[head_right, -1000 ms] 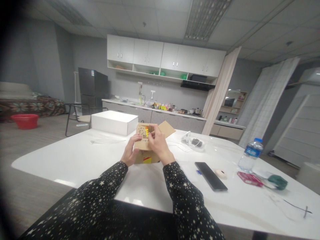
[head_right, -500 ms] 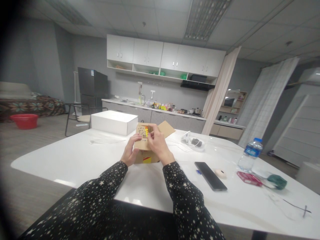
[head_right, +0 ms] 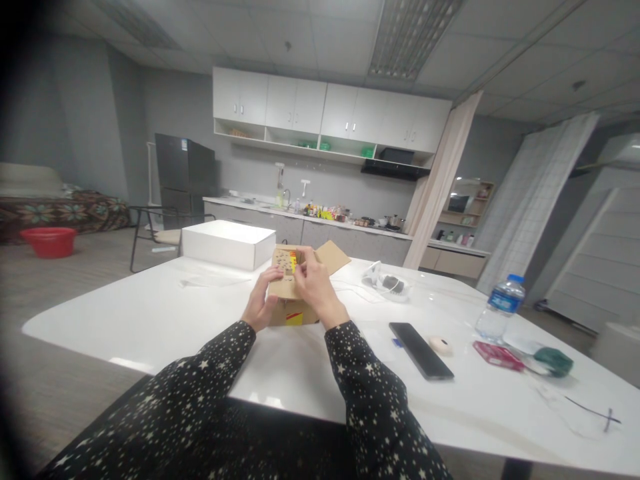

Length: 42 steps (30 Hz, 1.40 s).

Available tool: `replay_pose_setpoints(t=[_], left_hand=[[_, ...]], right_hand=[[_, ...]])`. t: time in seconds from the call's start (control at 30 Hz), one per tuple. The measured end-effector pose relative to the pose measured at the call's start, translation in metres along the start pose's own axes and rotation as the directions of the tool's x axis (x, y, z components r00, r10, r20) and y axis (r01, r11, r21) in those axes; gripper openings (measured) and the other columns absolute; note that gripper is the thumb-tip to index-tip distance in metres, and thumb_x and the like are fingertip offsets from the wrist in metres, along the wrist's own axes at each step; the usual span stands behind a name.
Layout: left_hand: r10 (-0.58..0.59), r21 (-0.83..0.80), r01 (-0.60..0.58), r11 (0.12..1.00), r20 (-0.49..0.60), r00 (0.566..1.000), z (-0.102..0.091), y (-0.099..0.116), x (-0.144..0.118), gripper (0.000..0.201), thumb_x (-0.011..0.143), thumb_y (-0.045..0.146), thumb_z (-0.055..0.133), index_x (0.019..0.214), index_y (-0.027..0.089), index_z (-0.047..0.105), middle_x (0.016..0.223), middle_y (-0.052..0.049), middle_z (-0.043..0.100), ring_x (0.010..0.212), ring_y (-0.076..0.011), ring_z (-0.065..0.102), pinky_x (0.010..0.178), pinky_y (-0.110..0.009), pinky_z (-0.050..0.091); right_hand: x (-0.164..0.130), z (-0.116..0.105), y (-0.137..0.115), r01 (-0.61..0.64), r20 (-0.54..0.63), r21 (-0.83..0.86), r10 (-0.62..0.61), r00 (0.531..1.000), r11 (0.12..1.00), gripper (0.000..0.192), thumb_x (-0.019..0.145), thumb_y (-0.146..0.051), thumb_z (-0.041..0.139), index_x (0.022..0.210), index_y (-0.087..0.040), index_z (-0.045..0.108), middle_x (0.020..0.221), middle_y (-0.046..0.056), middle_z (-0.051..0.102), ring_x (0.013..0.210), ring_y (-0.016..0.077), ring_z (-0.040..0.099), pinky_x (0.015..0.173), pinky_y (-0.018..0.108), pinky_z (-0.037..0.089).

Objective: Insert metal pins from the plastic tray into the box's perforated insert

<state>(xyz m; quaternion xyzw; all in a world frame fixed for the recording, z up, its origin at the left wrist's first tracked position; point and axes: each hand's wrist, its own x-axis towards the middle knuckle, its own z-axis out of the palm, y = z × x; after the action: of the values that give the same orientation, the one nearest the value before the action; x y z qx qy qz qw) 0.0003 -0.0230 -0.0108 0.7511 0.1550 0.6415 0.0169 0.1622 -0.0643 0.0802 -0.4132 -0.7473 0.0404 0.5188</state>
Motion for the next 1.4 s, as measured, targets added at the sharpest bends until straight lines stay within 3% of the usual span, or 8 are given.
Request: replay_pose_setpoints(t=[0.57,0.83,1.13,1.4], left_hand=[[0.017,-0.024,-0.017,1.000,-0.005,1.000,0.0006,-0.0013,-0.0005,0.053,0.099,0.062,0.037,0.128,0.020,0.053,0.128,-0.015,0.059,0.136,-0.0319,0.048,0.116,-0.057,0.038],[0.015,-0.027,-0.015,1.000,-0.015,1.000,0.0010,-0.0010,-0.0008,0.052,0.099,0.060,0.038,0.128,0.019,0.054,0.131,-0.016,0.058,0.135,-0.0320,0.049,0.116,-0.057,0.037],[0.028,-0.025,-0.029,0.999,-0.018,0.999,0.0006,-0.0019,-0.0012,0.052,0.099,0.060,0.038,0.127,0.019,0.054,0.128,-0.015,0.059,0.135,-0.0326,0.049,0.116,-0.058,0.037],[0.026,-0.021,-0.026,0.999,-0.020,0.999,0.0009,-0.0011,-0.0007,0.052,0.099,0.060,0.039,0.128,0.019,0.054,0.130,-0.016,0.058,0.135,-0.0325,0.049,0.115,-0.057,0.038]], right_hand=[[0.0012,-0.0020,0.0012,-0.050,0.000,0.001,0.050,0.999,0.999,0.034,0.088,-0.019,0.051,0.122,-0.020,0.051,0.068,-0.002,0.064,0.061,0.0183,0.064,0.061,0.029,0.047],[0.0011,-0.0015,-0.0027,0.006,0.048,-0.035,-0.005,0.999,0.999,0.035,0.088,-0.017,0.049,0.123,-0.020,0.051,0.074,0.000,0.066,0.066,0.0188,0.065,0.065,0.030,0.048],[0.0040,-0.0029,0.0056,-0.085,0.053,-0.014,0.086,0.995,0.996,0.037,0.088,-0.022,0.049,0.124,-0.018,0.048,0.069,-0.002,0.065,0.061,0.0197,0.063,0.064,0.032,0.049],[0.0030,-0.0031,-0.0008,-0.003,0.090,-0.039,0.006,0.996,0.999,0.036,0.088,-0.018,0.048,0.124,-0.020,0.049,0.078,0.001,0.067,0.068,0.0189,0.066,0.067,0.030,0.049]])
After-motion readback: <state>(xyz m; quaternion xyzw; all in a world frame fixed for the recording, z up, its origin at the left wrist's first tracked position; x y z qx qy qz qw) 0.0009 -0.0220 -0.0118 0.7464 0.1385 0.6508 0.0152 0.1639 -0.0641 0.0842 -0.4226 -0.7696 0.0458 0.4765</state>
